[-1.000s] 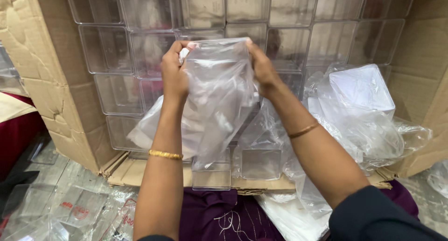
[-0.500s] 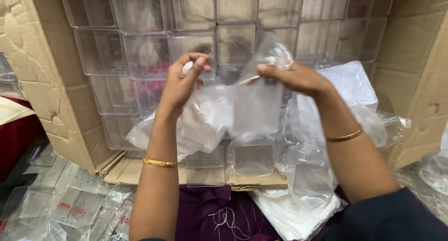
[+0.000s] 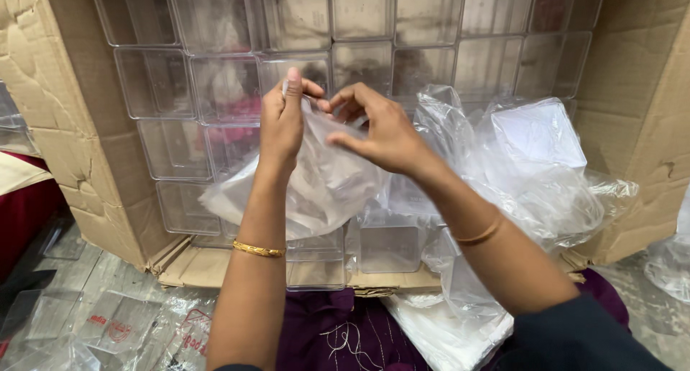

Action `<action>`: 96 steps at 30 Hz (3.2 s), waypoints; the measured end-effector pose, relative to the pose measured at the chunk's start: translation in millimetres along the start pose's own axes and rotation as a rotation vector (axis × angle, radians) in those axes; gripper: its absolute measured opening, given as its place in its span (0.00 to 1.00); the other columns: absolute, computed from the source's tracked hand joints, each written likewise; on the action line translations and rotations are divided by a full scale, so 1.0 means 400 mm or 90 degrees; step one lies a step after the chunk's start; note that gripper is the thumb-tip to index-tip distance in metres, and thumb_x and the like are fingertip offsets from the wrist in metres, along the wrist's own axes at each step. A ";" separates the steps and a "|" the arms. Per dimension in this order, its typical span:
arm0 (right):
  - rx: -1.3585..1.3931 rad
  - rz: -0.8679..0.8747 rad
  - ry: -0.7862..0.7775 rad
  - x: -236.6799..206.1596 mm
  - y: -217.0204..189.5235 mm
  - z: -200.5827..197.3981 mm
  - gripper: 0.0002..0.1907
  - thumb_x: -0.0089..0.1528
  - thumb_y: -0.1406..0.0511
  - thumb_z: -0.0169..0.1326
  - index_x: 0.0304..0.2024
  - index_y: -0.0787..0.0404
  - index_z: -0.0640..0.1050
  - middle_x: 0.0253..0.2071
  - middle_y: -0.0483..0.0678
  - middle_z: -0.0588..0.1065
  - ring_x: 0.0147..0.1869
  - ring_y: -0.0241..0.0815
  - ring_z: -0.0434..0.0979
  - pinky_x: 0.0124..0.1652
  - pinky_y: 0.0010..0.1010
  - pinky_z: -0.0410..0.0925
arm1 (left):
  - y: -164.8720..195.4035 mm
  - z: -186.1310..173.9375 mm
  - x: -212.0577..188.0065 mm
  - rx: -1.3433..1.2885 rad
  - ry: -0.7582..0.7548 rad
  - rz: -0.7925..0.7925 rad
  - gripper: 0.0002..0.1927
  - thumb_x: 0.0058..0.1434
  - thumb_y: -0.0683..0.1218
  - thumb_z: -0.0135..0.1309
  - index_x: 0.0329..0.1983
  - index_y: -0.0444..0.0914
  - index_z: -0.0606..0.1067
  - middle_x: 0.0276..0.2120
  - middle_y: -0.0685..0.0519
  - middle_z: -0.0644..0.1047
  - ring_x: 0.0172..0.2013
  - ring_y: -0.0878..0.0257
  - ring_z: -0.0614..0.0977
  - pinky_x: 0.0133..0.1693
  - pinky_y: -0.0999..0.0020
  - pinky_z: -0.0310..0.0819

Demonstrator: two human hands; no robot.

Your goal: The person sits on the floor and slips clear plastic boxes into thin plastic bags one at a time, opening each bag by hand and twisting it closed. The bagged boxes are placed into a large cardboard box beside them, with more bagged boxes piled nearby.

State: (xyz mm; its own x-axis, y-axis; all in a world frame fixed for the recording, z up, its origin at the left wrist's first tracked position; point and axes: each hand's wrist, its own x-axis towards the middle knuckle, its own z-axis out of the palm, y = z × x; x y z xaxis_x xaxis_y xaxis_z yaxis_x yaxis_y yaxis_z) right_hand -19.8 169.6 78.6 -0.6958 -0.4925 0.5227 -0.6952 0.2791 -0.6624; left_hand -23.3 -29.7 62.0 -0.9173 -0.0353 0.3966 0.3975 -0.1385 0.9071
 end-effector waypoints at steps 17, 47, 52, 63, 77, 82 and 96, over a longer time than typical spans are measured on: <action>0.505 0.186 0.044 0.006 0.071 -0.003 0.11 0.70 0.61 0.55 0.42 0.62 0.82 0.29 0.38 0.74 0.29 0.25 0.68 0.30 0.18 0.63 | -0.030 -0.044 -0.025 -0.104 -0.195 -0.120 0.15 0.74 0.55 0.53 0.41 0.39 0.77 0.32 0.62 0.76 0.30 0.76 0.71 0.32 0.79 0.65; 0.585 0.301 0.243 -0.009 0.198 0.087 0.17 0.73 0.62 0.42 0.60 0.61 0.75 0.48 0.52 0.77 0.48 0.41 0.75 0.49 0.35 0.70 | -0.007 -0.032 -0.048 0.193 0.055 -0.048 0.09 0.74 0.44 0.51 0.44 0.35 0.79 0.22 0.58 0.69 0.22 0.72 0.64 0.23 0.72 0.55; 0.826 0.322 0.079 -0.028 0.169 0.037 0.21 0.71 0.57 0.41 0.58 0.63 0.74 0.50 0.51 0.79 0.52 0.43 0.80 0.53 0.36 0.73 | 0.081 0.012 -0.088 0.159 -0.061 0.052 0.10 0.73 0.44 0.52 0.43 0.34 0.80 0.22 0.60 0.72 0.21 0.75 0.70 0.24 0.77 0.62; 0.933 0.181 0.114 -0.061 0.063 -0.020 0.24 0.70 0.54 0.46 0.58 0.66 0.74 0.48 0.52 0.78 0.50 0.46 0.79 0.49 0.38 0.73 | 0.112 0.059 -0.109 0.364 0.094 -0.009 0.22 0.75 0.58 0.50 0.44 0.34 0.80 0.25 0.61 0.75 0.28 0.74 0.72 0.33 0.76 0.66; 0.380 0.224 -0.312 -0.200 0.010 -0.145 0.30 0.70 0.49 0.52 0.57 0.71 0.74 0.45 0.54 0.77 0.47 0.50 0.78 0.45 0.40 0.73 | 0.011 0.112 -0.104 0.311 -0.049 -0.007 0.22 0.66 0.59 0.58 0.33 0.35 0.78 0.22 0.58 0.76 0.25 0.72 0.73 0.27 0.72 0.66; 0.125 0.166 -0.215 -0.217 0.029 -0.289 0.24 0.69 0.51 0.50 0.48 0.66 0.79 0.44 0.49 0.79 0.50 0.40 0.78 0.50 0.34 0.74 | -0.017 0.089 -0.101 0.116 -0.027 -0.051 0.18 0.70 0.57 0.53 0.45 0.37 0.79 0.29 0.56 0.78 0.28 0.71 0.75 0.31 0.74 0.69; -0.083 -0.057 -0.049 -0.143 -0.109 -0.130 0.30 0.57 0.60 0.68 0.57 0.67 0.75 0.50 0.54 0.79 0.54 0.46 0.80 0.51 0.38 0.73 | 0.020 0.134 -0.092 -0.049 -0.041 -0.012 0.28 0.76 0.60 0.40 0.43 0.31 0.75 0.31 0.49 0.80 0.32 0.62 0.83 0.38 0.70 0.77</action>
State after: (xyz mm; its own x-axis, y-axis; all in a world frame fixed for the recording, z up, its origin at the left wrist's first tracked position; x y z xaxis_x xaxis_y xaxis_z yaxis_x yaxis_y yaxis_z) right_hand 41.0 228.4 105.5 -0.6174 -0.5806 0.5308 -0.7751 0.3338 -0.5365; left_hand 14.7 23.4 62.3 -0.9204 0.0318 0.3897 0.3744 -0.2150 0.9020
